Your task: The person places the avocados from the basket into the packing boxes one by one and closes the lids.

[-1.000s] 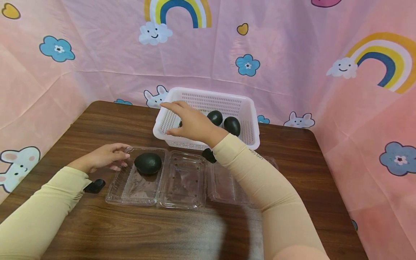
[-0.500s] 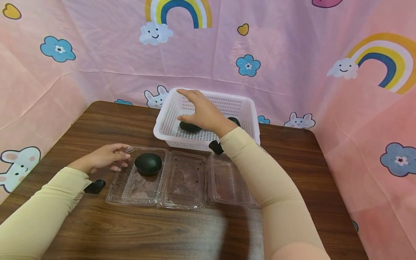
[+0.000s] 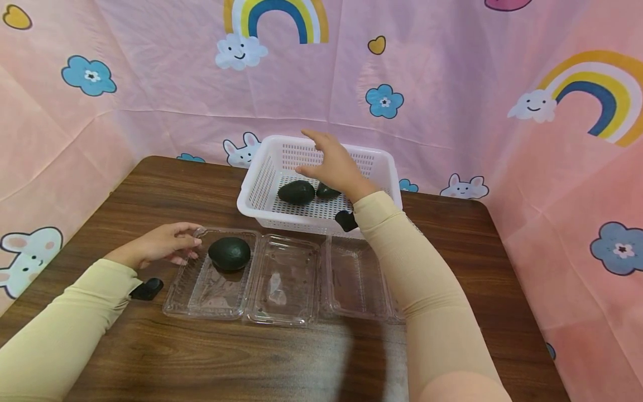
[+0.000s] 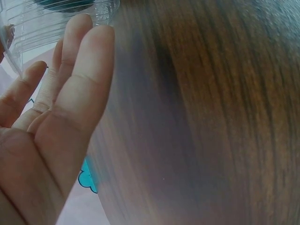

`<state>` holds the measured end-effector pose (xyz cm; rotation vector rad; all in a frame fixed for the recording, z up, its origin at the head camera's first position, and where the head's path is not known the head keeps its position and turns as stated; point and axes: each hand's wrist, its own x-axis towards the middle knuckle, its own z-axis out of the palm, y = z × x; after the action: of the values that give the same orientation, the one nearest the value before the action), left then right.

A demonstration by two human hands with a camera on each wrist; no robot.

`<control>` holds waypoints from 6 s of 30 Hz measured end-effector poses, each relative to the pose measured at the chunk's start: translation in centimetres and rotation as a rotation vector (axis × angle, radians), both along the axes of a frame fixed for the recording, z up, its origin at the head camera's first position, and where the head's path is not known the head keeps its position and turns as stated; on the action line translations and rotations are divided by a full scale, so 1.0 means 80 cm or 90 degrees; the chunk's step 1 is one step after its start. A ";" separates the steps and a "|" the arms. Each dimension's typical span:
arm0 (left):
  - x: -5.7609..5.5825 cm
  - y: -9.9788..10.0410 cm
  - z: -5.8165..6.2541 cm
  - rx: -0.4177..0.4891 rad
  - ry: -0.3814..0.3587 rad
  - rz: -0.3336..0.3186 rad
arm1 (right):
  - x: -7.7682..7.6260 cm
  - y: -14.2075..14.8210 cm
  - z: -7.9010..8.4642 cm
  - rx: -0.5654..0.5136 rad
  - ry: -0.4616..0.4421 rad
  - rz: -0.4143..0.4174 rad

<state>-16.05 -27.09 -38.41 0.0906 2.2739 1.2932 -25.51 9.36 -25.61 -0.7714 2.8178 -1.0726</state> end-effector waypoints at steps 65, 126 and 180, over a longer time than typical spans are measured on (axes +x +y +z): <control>0.001 0.001 0.002 0.009 -0.001 0.008 | -0.072 0.075 -0.051 -0.071 -0.098 -0.185; -0.001 0.004 0.002 0.001 -0.012 0.015 | -0.098 0.112 -0.123 0.184 -0.291 -0.172; 0.001 0.008 -0.001 0.024 -0.014 0.025 | -0.096 0.109 -0.126 0.149 -0.364 -0.174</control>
<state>-15.94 -26.47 -38.51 0.0456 2.2430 1.3507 -33.18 18.09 -35.66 -0.0389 2.5125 -0.7961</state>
